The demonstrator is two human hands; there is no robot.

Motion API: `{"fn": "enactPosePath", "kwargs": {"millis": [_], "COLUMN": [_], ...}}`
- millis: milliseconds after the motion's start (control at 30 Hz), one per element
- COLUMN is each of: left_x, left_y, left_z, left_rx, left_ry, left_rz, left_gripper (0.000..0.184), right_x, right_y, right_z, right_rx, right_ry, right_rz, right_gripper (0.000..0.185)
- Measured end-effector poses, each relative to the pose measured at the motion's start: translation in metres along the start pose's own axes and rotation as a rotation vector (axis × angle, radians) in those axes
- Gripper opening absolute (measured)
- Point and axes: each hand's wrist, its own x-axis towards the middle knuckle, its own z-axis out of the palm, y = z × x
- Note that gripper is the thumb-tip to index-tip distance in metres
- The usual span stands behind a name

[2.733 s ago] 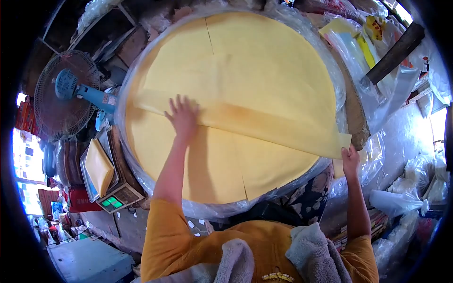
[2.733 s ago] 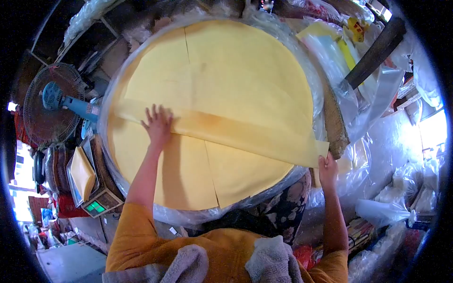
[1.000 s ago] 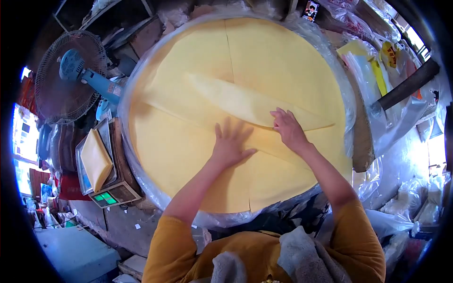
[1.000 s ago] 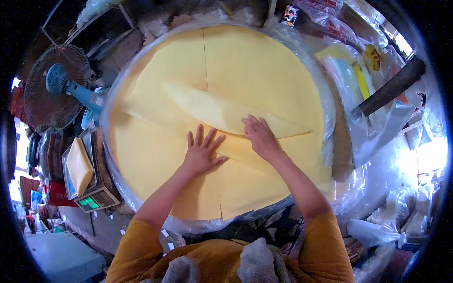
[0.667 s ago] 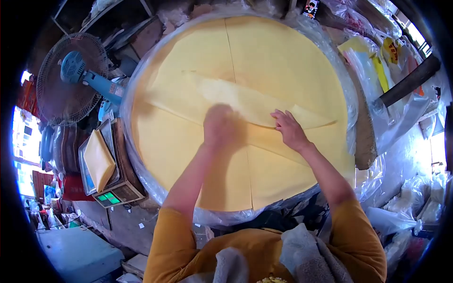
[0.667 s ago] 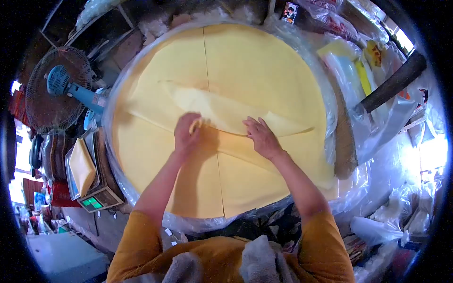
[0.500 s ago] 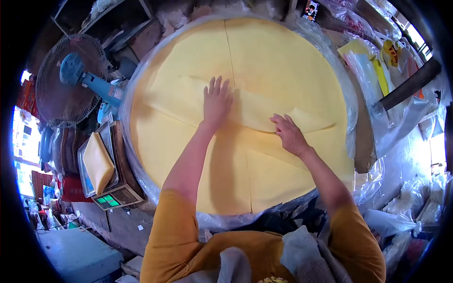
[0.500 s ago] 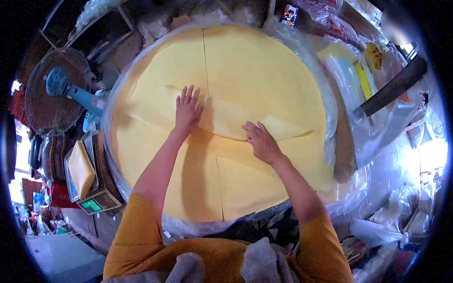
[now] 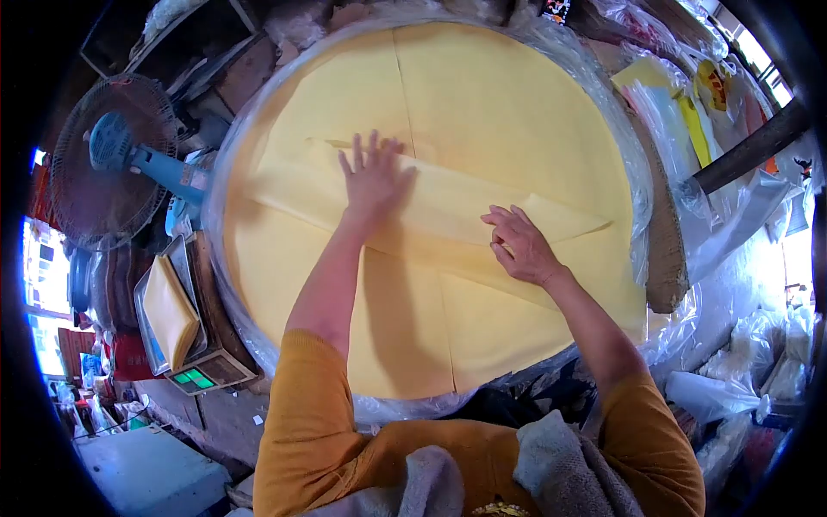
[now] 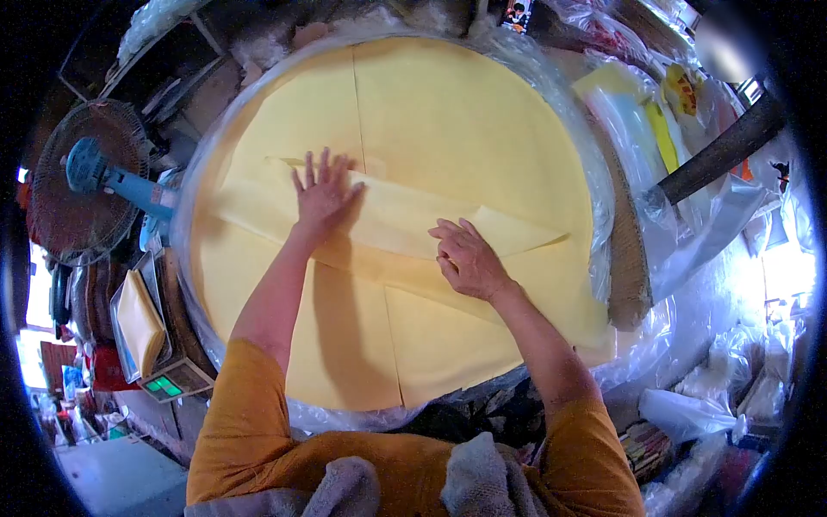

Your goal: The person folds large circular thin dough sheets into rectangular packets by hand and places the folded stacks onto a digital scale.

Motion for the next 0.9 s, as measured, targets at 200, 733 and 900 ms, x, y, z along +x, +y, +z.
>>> {"fn": "enactPosePath", "kwargs": {"millis": [200,733,900], "left_x": [-0.004,-0.005,-0.089], "left_y": [-0.018,-0.013,0.083], "left_z": [-0.006,-0.002,-0.058], "left_rx": [-0.124,-0.019,-0.003], "left_ry": [-0.215,-0.212,-0.354], "left_rz": [-0.18,-0.196,0.159], "left_gripper": [0.068,0.074,0.075], "right_x": [0.001,-0.035,-0.059], "right_y": [0.001,0.048,0.069], "right_z": [0.0,-0.052,-0.068], "right_rx": [0.039,-0.532,-0.412], "right_ry": [-0.017,-0.146,-0.001], "right_rz": [0.054,0.426,0.366], "right_gripper": [0.007,0.048,0.036]}}
